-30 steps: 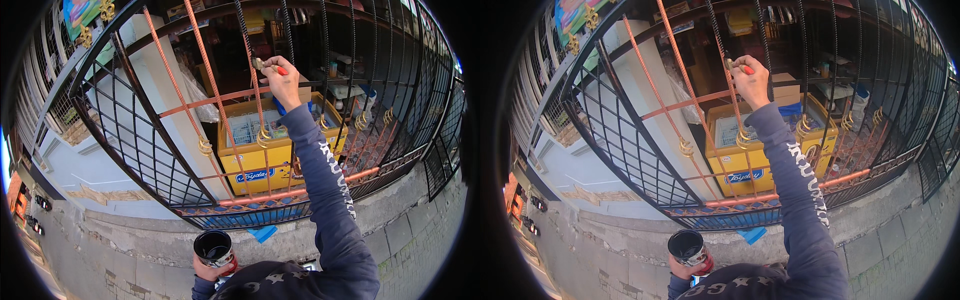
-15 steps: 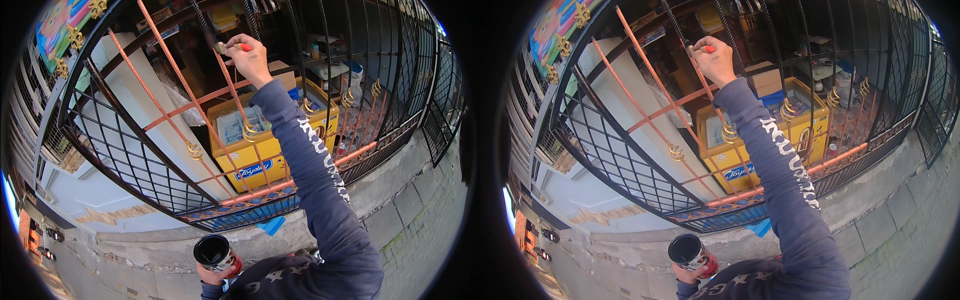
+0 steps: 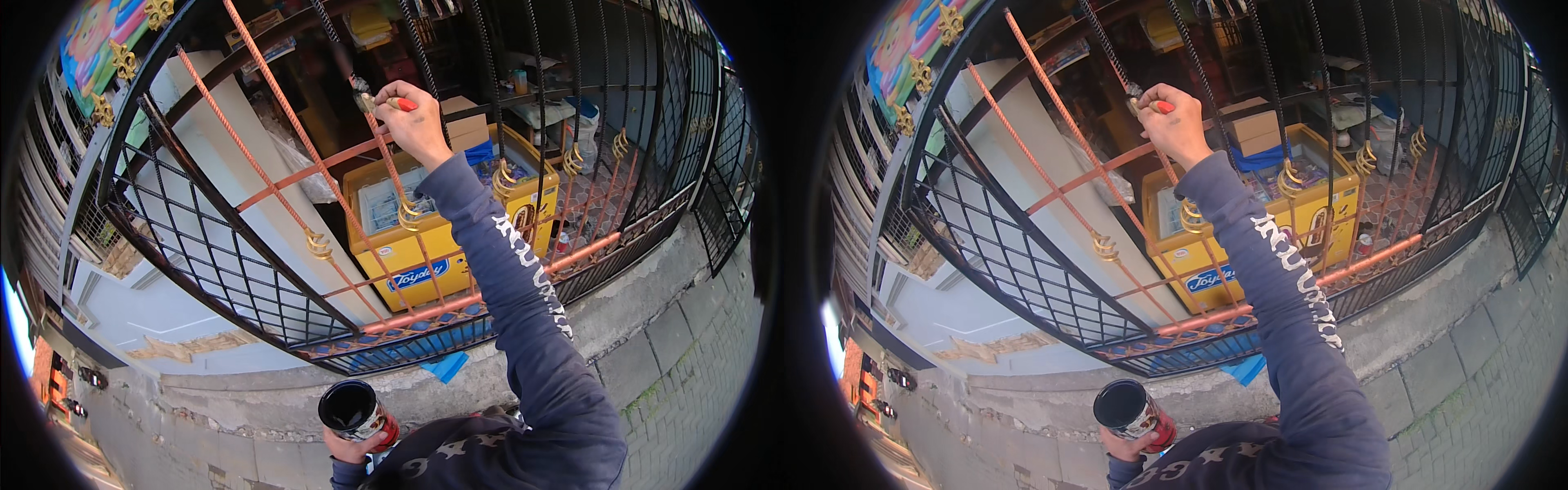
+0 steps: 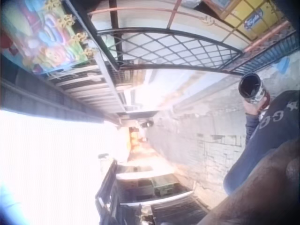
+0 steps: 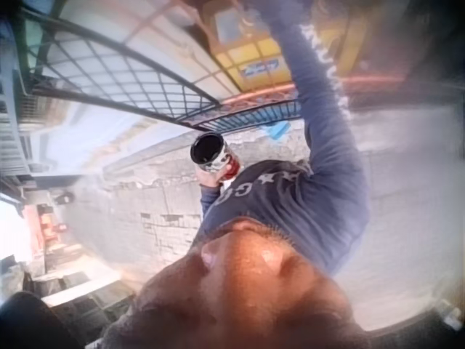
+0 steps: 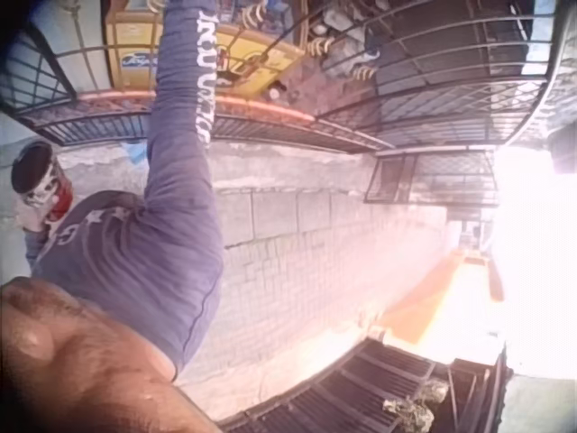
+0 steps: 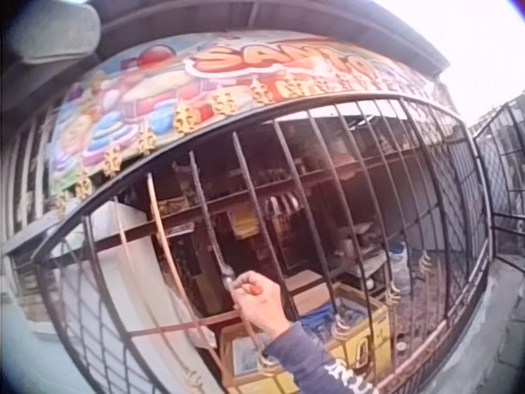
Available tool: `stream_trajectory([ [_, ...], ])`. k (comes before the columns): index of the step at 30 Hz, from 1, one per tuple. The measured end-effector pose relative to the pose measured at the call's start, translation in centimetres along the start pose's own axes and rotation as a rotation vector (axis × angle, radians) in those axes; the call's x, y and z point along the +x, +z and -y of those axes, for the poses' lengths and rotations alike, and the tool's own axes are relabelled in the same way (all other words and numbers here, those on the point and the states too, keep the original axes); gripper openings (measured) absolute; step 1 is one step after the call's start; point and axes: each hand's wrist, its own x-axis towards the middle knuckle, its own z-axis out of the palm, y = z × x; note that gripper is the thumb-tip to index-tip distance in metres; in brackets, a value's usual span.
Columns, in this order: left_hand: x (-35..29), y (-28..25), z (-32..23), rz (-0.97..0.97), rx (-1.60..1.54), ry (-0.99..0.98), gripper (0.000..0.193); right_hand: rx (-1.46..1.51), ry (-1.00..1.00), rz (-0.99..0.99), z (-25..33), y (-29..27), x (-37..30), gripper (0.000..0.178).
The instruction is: The person paints a metal gate with black paint using a brush. They repeatedly dip the brush into a paint can and apply paint to vertical bars and horizontal rails of the gate.
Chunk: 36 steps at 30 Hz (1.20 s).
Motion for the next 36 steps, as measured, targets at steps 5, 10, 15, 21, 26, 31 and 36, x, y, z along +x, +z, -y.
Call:
stream_trajectory([
  [5,0.3,0.2,0.1,-0.003,-0.019,-0.047,0.097,0.175,-0.162,-0.267,-0.1,-0.1,0.1,0.007],
  [10,0.4,0.6,0.2,0.010,-0.061,-0.075,0.096,0.050,-0.106,-0.171,0.0,-0.7,0.1,0.007],
  [15,0.5,0.9,0.3,-0.012,-0.055,-0.010,0.096,-0.334,-0.201,0.028,-0.1,-0.9,0.5,0.009],
  [21,1.1,1.3,0.8,-0.061,-0.176,-0.105,0.094,-0.429,-0.676,0.096,3.1,0.7,3.3,0.015],
  [26,1.7,0.9,2.0,-0.060,-0.222,-0.129,0.099,-0.839,-0.809,0.156,7.1,2.2,8.0,0.020],
  [31,1.7,0.3,3.4,-0.101,-0.291,-0.155,0.097,-0.780,-0.918,0.234,8.4,3.2,8.7,0.022],
  [36,2.6,-1.6,4.5,-0.102,-0.315,-0.114,0.095,-0.884,-0.931,0.147,9.5,4.4,8.5,0.023],
])
